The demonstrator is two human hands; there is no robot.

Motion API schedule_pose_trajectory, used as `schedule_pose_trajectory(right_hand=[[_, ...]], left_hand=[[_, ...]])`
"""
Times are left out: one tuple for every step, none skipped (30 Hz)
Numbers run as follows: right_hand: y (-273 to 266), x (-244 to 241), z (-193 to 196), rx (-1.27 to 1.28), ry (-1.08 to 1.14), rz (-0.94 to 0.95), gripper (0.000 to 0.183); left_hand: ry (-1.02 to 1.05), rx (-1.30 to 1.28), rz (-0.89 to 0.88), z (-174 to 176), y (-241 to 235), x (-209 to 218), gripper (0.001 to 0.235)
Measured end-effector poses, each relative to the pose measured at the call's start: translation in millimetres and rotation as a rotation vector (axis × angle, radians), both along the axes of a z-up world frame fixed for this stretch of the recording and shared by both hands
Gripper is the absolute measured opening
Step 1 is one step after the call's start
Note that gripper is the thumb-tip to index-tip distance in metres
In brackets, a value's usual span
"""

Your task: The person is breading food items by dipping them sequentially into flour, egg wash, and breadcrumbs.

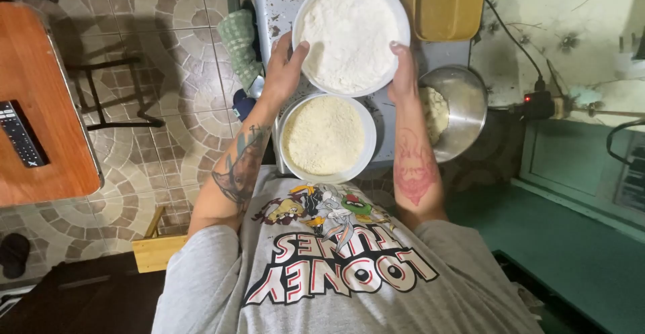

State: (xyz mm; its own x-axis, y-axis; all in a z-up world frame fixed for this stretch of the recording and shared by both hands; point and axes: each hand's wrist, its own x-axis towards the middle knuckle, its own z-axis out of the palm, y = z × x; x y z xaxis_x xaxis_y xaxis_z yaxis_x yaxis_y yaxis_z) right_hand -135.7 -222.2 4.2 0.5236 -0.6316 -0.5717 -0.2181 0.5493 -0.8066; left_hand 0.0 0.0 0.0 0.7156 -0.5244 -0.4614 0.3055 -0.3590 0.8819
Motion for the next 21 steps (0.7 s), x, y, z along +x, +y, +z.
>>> schedule_pose_trajectory(right_hand=[[1.9, -0.9, 7.5, 0.002, 0.000, -0.002, 0.064], [3.6, -1.9, 15.1, -0.042, -0.061, 0.001, 0.063], [4.7, -2.9, 22.9, -0.088, -0.123, 0.000, 0.062], [1.1, -9.5, 19.0, -0.087, -0.125, -0.005, 0.062], [-3.8, -12.9, 15.9, -0.028, -0.165, -0.085, 0.062], [-8.2, -16.0, 12.7, 0.033, -0.204, -0.164, 0.062], [-10.9, -23.1, 26.1, 0.035, -0.205, -0.166, 0.062], [-13.1, -30.0, 39.5, 0.085, -0.253, -0.157, 0.062], [-15.5, -32.5, 52.9, 0.138, -0.308, -0.142, 0.063], [-11.8, -36.9, 67.6, 0.141, -0.315, -0.137, 0.063], [-9.2, -41.0, 82.0, 0.052, -0.404, 0.024, 0.070], [-7.5, -45.8, 96.4, -0.041, -0.494, 0.184, 0.079], [-2.3, -49.5, 55.0, -0.046, -0.497, 0.179, 0.079], [1.5, -52.6, 13.4, 0.085, -0.475, 0.118, 0.060], [4.5, -53.2, -29.4, 0.214, -0.458, 0.049, 0.042], [-2.6, -46.7, -18.4, 0.207, -0.467, 0.037, 0.042], [-2.6, -44.1, -8.0, 0.251, -0.465, 0.091, 0.052], [-0.9, -40.5, 2.6, 0.295, -0.462, 0.145, 0.062], [-2.9, -35.4, 5.0, 0.293, -0.479, 0.167, 0.062], [-6.6, -30.2, 7.3, 0.238, -0.421, 0.038, 0.053], [-2.9, -49.3, 9.0, 0.191, -0.332, -0.117, 0.045]], left_hand=[[0.000, 0.002, -0.002, 1.8, -1.2, -1.0, 0.072], [-0.022, -0.044, -0.007, 3.8, -2.4, -2.1, 0.069], [-0.047, -0.093, -0.015, 5.9, -4.9, -2.4, 0.067], [-0.049, -0.092, -0.021, 10.4, -6.8, -7.2, 0.067], [-0.060, -0.141, 0.032, 15.7, -10.0, -8.8, 0.062], [-0.071, -0.191, 0.085, 20.9, -12.8, -10.3, 0.057], [-0.071, -0.189, 0.083, 39.8, -18.6, -12.3, 0.057], [-0.006, -0.275, 0.040, 58.7, -23.9, -14.3, 0.071], [0.052, -0.361, 0.003, 78.6, -28.5, -13.2, 0.088], [0.044, -0.359, 0.006, 84.9, -30.3, -16.8, 0.088], [0.062, -0.322, -0.010, 90.9, -32.1, -21.2, 0.092], [0.080, -0.286, -0.026, 96.9, -34.8, -26.0, 0.096], [0.077, -0.289, -0.032, 74.9, -14.7, -24.7, 0.096], [0.054, -0.250, 0.099, 52.5, 4.0, -22.8, 0.087], [0.028, -0.211, 0.221, 29.6, 20.6, -16.5, 0.080], [0.022, -0.215, 0.206, 14.1, 3.9, -15.1, 0.080], [-0.010, -0.169, 0.217, -2.2, -1.1, -23.7, 0.091], [-0.041, -0.122, 0.228, -18.3, -4.2, -31.6, 0.103], [-0.061, -0.129, 0.245, -14.0, -6.9, -25.8, 0.103], [-0.044, -0.219, 0.238, -9.8, -11.2, -20.0, 0.100], [0.006, -0.291, 0.213, -8.1, -10.9, -34.6, 0.098]])
